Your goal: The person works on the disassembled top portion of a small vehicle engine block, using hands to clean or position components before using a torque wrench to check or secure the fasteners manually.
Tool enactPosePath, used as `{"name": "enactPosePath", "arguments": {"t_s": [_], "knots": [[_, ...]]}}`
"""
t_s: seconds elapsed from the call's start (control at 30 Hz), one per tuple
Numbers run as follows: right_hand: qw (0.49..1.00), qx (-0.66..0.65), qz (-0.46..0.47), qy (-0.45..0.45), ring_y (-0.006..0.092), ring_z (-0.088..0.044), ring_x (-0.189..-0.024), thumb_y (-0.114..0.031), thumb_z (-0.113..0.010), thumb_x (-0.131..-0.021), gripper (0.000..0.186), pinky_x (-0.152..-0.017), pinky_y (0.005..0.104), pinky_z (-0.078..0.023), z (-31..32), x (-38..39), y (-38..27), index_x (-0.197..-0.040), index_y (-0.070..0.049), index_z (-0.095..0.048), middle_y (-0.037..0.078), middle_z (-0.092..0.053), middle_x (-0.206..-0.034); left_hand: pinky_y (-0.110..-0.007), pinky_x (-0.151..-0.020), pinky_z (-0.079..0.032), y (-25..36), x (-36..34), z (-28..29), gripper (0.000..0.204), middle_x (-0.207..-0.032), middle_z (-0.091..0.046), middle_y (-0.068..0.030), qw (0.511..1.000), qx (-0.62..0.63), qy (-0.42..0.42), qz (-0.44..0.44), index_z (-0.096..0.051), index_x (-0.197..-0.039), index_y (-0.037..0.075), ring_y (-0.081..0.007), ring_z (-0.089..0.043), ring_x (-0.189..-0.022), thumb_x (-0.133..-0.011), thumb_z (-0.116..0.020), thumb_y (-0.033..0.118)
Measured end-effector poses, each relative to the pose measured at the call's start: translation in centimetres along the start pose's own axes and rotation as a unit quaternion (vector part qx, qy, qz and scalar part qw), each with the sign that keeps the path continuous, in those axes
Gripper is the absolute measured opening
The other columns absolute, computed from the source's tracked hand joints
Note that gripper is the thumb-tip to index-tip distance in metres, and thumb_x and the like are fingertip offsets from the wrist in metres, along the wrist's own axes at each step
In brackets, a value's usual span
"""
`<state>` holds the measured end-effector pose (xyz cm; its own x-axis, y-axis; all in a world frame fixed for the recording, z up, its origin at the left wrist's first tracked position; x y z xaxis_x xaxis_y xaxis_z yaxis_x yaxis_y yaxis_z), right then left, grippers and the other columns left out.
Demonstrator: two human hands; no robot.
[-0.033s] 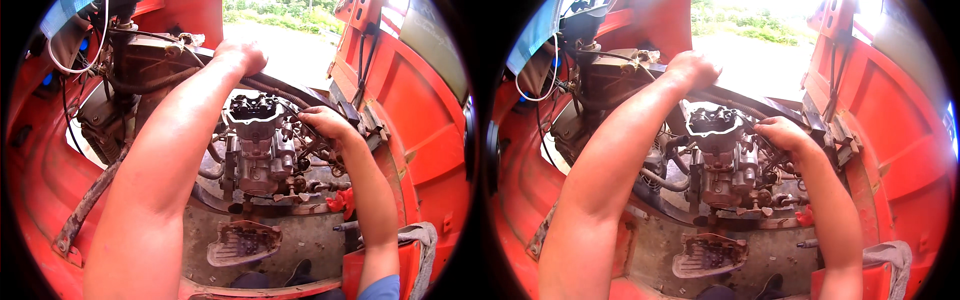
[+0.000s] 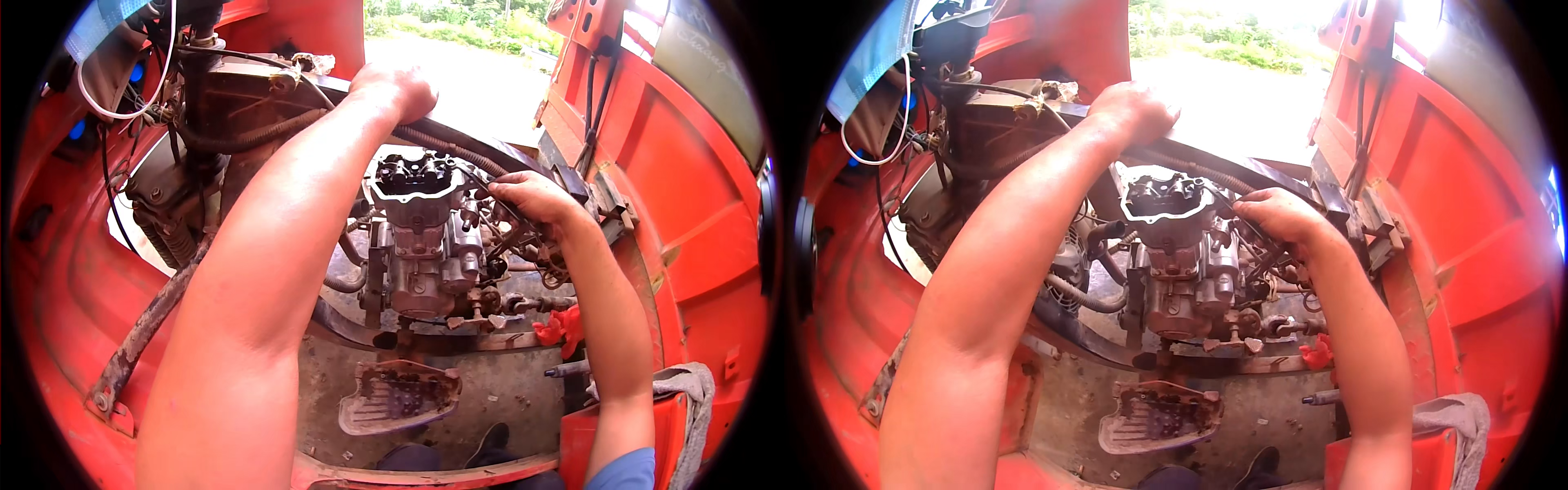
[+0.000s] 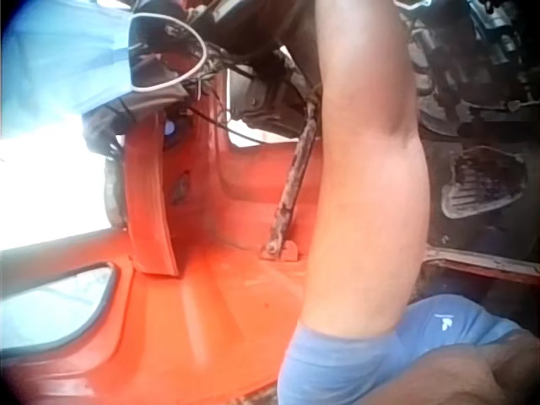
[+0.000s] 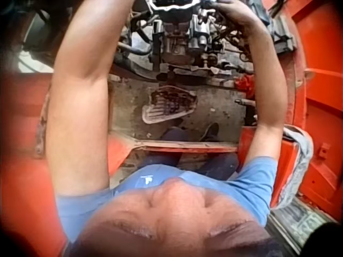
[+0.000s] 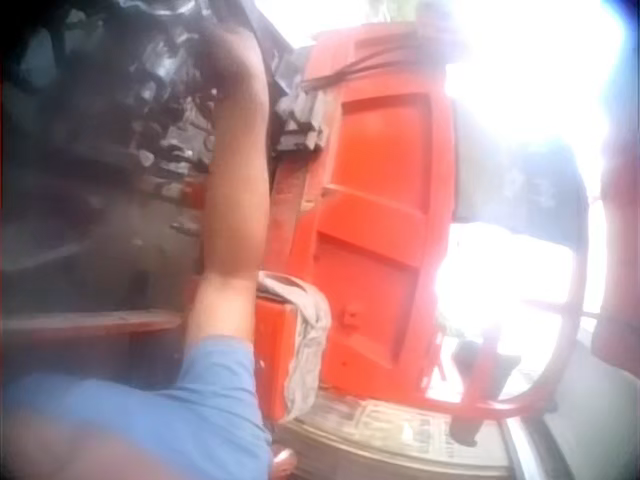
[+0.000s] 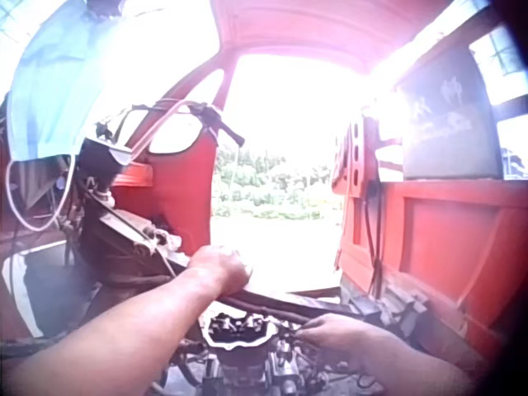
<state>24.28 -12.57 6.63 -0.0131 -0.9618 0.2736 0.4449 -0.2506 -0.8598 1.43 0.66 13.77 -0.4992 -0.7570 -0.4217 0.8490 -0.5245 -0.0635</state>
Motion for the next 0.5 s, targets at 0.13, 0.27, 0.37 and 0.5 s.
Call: {"name": "enactPosePath", "arguments": {"t_s": [0.13, 0.27, 0.37, 0.5], "knots": [[0.999, -0.018, -0.026, -0.006, 0.0065, -0.060, -0.062, -0.022, -0.066, -0.101, 0.026, -0.051, 0.0230, -0.049, -0.1, -0.6, 0.8, -0.117, -0.001, -0.069, -0.001, -0.067, -0.080, -0.045, -0.095, -0.054, -0.3, -0.3, -0.2, 0.037, -0.118, -0.073, -0.0144, 1.000, 0.010, 0.006, -0.006, -0.075, -0.108, 0.011, -0.0337, -0.069, -0.110, -0.100, -0.046, 0.033], [0.980, -0.199, -0.005, -0.015, 0.0134, -0.067, -0.068, -0.016, -0.062, -0.102, 0.023, -0.057, 0.0263, -0.056, -3.8, 0.2, 2.6, -0.118, -0.001, -0.066, 0.003, -0.069, -0.084, -0.045, -0.096, -0.054, -0.1, -0.1, -0.4, 0.038, -0.118, -0.073, -0.0139, 0.999, 0.025, 0.026, 0.003, -0.075, -0.109, 0.011, -0.0333, -0.069, -0.110, -0.100, -0.046, 0.034], [0.924, -0.383, 0.011, -0.005, 0.0247, -0.073, -0.084, -0.012, -0.057, -0.104, 0.028, -0.071, 0.0337, -0.064, -13.7, -0.3, 0.1, -0.126, 0.004, -0.054, 0.013, -0.070, -0.096, -0.045, -0.096, -0.054, -0.6, 0.0, -0.3, 0.039, -0.119, -0.072, -0.0141, 1.000, 0.020, -0.006, 0.012, -0.074, -0.111, 0.011, -0.0325, -0.068, -0.112, -0.101, -0.046, 0.036], [0.914, -0.404, 0.027, 0.013, 0.0217, -0.072, -0.090, -0.017, -0.049, -0.106, 0.027, -0.075, 0.0334, -0.059, -17.5, -3.5, -2.0, -0.122, 0.004, -0.055, 0.014, -0.072, -0.105, -0.045, -0.098, -0.053, 0.4, -0.1, 0.2, 0.040, -0.121, -0.072, -0.0137, 1.000, 0.018, 0.002, 0.004, -0.074, -0.113, 0.012, -0.0314, -0.067, -0.115, -0.101, -0.046, 0.038]]}}
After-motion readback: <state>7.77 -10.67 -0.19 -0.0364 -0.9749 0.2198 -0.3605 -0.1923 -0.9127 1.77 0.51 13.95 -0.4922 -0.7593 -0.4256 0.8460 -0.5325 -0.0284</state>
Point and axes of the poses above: each hand's wrist, its own x-axis away from the middle knuckle, its own z-axis out of the back of the hand, y = z × x, the point moved 1 cm from there along -x, towards the middle knuckle
